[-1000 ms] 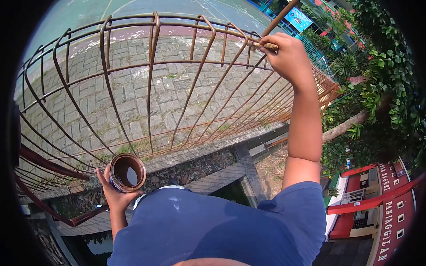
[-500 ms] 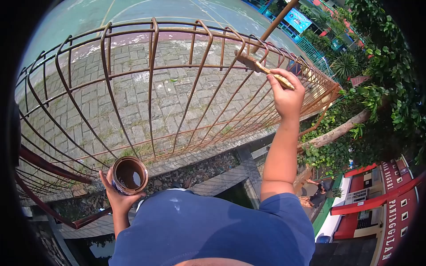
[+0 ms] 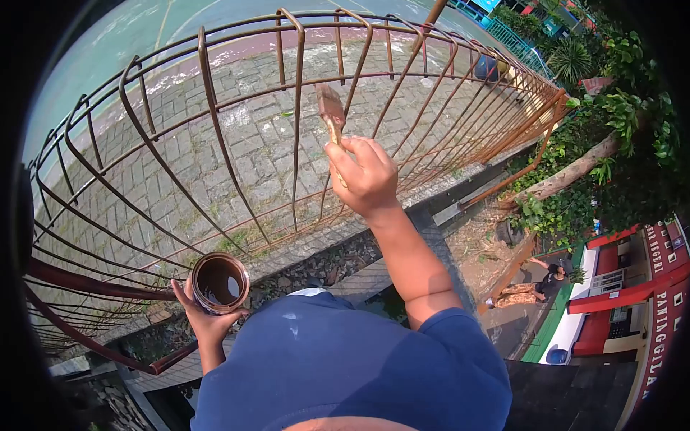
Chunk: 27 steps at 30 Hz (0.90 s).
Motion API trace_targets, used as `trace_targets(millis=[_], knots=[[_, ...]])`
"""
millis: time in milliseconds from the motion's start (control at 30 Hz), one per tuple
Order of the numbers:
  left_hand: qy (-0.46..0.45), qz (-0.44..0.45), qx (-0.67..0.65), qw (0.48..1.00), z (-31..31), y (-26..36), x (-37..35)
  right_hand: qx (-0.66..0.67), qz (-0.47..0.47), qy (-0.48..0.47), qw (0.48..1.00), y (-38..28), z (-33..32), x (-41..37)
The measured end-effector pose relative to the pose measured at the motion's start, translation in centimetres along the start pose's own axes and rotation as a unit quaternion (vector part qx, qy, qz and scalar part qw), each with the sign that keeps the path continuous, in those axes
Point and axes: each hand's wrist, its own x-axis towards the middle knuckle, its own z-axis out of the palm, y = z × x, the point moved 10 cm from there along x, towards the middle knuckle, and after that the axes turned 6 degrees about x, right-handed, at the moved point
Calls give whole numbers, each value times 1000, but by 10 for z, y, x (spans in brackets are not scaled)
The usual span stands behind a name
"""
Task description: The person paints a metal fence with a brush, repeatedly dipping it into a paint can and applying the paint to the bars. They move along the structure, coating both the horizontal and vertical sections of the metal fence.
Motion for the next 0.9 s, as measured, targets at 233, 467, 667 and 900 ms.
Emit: trace_targets(millis=[233, 467, 667, 900], knots=[[-1, -13, 8, 1000, -4, -8, -5, -37, -55, -64, 996, -16, -17, 13], [24, -65, -40, 997, -13, -20, -6, 113, 230, 295, 921, 75, -120, -81], [13, -64, -9, 998, -2, -15, 1, 328, 364, 439, 754, 186, -126, -104], [-8, -69, -1, 998, 21, 0, 2, 461, 421, 396, 674, 252, -71, -67]])
